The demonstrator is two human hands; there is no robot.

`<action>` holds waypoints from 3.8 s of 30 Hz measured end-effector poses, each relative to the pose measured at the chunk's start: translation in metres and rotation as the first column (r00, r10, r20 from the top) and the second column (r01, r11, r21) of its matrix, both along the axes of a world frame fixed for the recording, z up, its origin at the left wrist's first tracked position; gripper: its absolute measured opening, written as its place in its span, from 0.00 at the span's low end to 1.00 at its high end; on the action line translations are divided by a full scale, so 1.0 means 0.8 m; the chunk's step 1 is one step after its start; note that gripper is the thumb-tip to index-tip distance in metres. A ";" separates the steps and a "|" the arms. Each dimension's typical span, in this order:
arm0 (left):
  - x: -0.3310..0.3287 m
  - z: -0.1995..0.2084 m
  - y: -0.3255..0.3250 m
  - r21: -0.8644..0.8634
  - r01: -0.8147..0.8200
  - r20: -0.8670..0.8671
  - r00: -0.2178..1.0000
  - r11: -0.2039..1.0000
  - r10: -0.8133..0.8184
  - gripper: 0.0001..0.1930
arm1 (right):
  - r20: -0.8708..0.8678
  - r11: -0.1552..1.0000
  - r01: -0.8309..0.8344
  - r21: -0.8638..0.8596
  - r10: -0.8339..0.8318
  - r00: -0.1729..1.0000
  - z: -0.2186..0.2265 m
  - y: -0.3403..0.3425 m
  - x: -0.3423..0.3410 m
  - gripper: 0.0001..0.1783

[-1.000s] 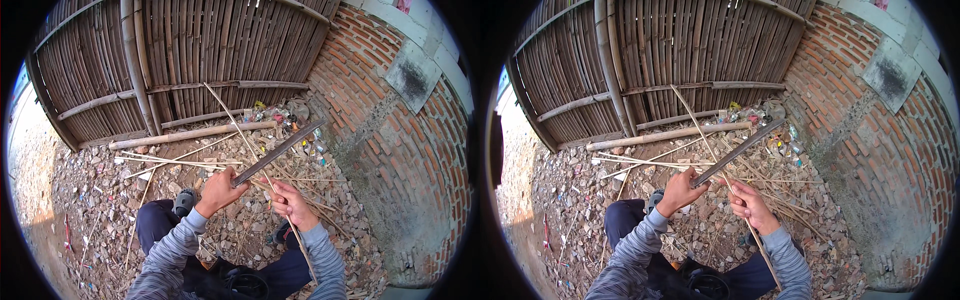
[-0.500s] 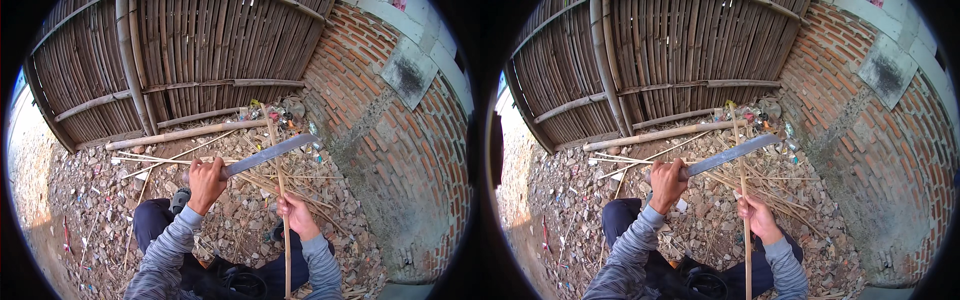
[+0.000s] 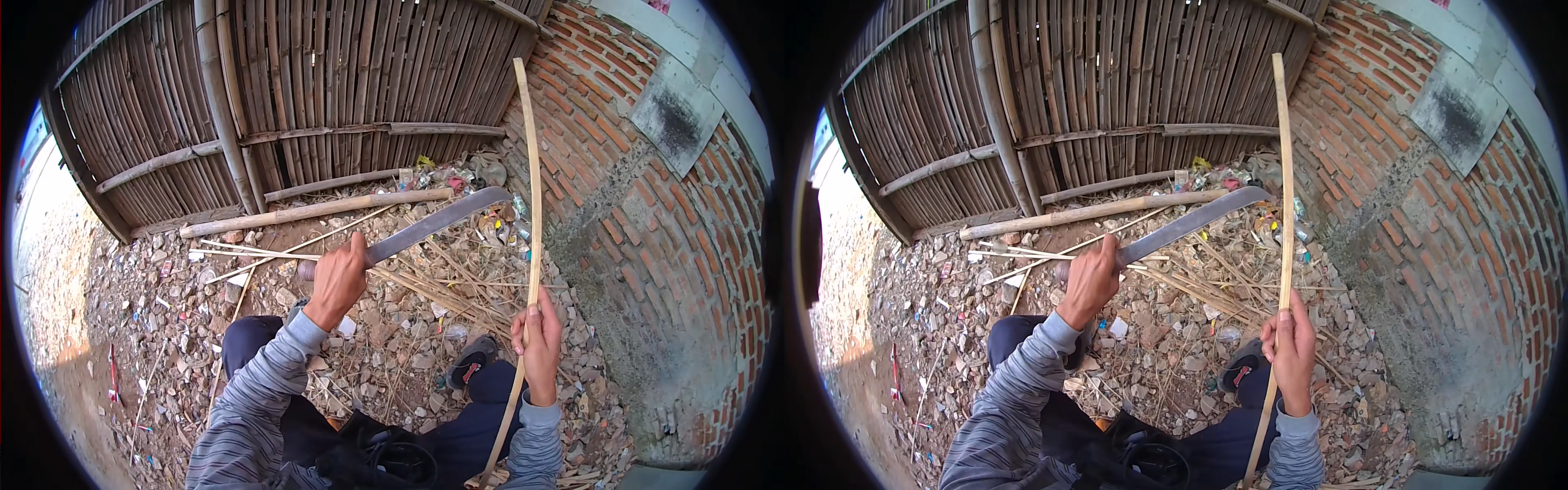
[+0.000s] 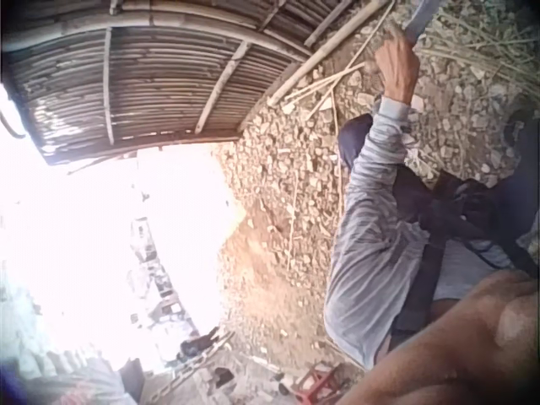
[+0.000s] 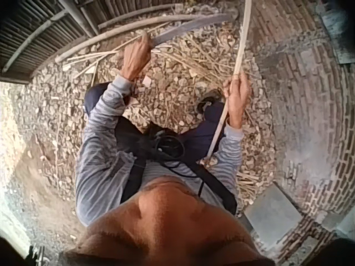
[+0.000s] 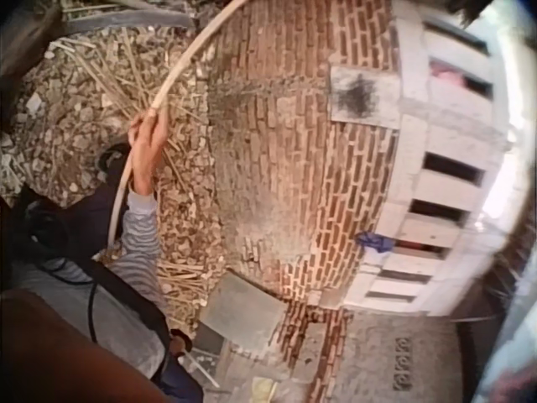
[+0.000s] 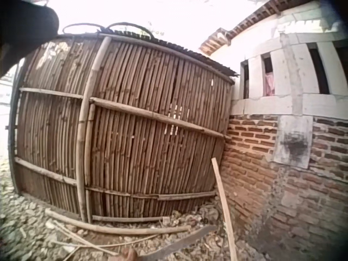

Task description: The person splits, shaves, and trims bamboo strips using a machete.

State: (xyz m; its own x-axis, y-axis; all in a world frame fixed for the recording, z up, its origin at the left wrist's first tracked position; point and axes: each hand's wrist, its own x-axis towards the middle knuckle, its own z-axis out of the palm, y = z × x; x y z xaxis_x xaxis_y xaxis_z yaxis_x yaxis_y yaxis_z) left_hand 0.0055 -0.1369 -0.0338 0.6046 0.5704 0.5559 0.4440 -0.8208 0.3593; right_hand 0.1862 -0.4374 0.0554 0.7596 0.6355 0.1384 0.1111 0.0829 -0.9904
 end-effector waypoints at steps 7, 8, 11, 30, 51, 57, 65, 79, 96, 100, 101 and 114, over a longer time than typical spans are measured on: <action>0.021 0.013 -0.013 0.203 0.084 0.026 0.996 0.976 -0.091 0.13 | 0.408 0.937 -0.112 -0.331 0.249 0.878 -0.021 0.053 -0.028 0.18; 0.026 0.013 -0.015 0.285 0.123 0.029 0.990 0.951 -0.136 0.14 | 0.491 0.911 -0.108 -0.398 0.311 0.814 -0.050 0.057 -0.020 0.15; 0.028 -0.010 -0.007 0.316 0.080 -0.021 0.997 0.945 -0.078 0.15 | 0.433 0.851 -0.129 -0.510 0.383 0.816 -0.062 0.068 -0.035 0.12; 0.073 -0.053 0.064 0.583 0.170 -0.369 0.927 0.794 0.072 0.08 | 0.783 0.889 0.315 -0.333 0.075 0.617 -0.002 0.161 0.007 0.10; 0.073 -0.043 0.065 0.489 0.144 -0.328 0.944 0.860 0.029 0.07 | 0.715 0.713 0.298 -0.635 0.397 0.575 -0.126 0.174 -0.048 0.11; 0.074 -0.050 0.053 0.458 0.155 -0.327 0.945 0.875 0.003 0.08 | 0.618 0.663 0.259 -0.703 0.389 0.683 -0.111 0.128 -0.079 0.11; 0.094 -0.037 0.007 0.407 0.244 -0.334 0.937 0.880 -0.106 0.07 | 0.639 0.801 0.188 -0.568 0.285 0.714 -0.110 0.144 -0.023 0.12; 0.092 -0.039 0.014 0.445 0.228 -0.348 0.935 0.866 -0.067 0.09 | 0.593 0.783 0.198 -0.590 0.254 0.764 -0.118 0.129 -0.030 0.10; 0.102 -0.035 0.041 0.369 0.190 -0.354 0.934 0.910 -0.052 0.12 | 0.470 0.762 0.132 -0.634 0.244 0.848 -0.095 0.015 -0.114 0.06; 0.104 -0.030 0.003 0.354 0.219 -0.332 0.938 0.909 -0.096 0.11 | 0.602 0.777 0.232 -0.585 0.225 0.766 -0.105 0.070 -0.075 0.08; 0.104 -0.029 0.001 0.355 0.223 -0.337 0.936 0.908 -0.098 0.12 | 0.626 0.774 0.262 -0.576 0.212 0.750 -0.104 0.079 -0.069 0.08; 0.102 -0.075 0.091 0.408 0.133 -0.293 0.956 0.903 -0.008 0.15 | 0.453 0.697 0.176 -0.695 0.235 0.860 -0.119 -0.055 -0.163 0.04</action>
State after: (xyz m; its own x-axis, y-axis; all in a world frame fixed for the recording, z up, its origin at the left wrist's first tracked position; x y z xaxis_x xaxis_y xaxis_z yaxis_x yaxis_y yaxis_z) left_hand 0.0869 -0.0645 -0.0942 0.7992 0.2721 0.5359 0.4096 -0.8991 -0.1544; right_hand 0.0561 -0.4813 -0.0395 0.6989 0.7149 -0.0205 0.5845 -0.5875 -0.5597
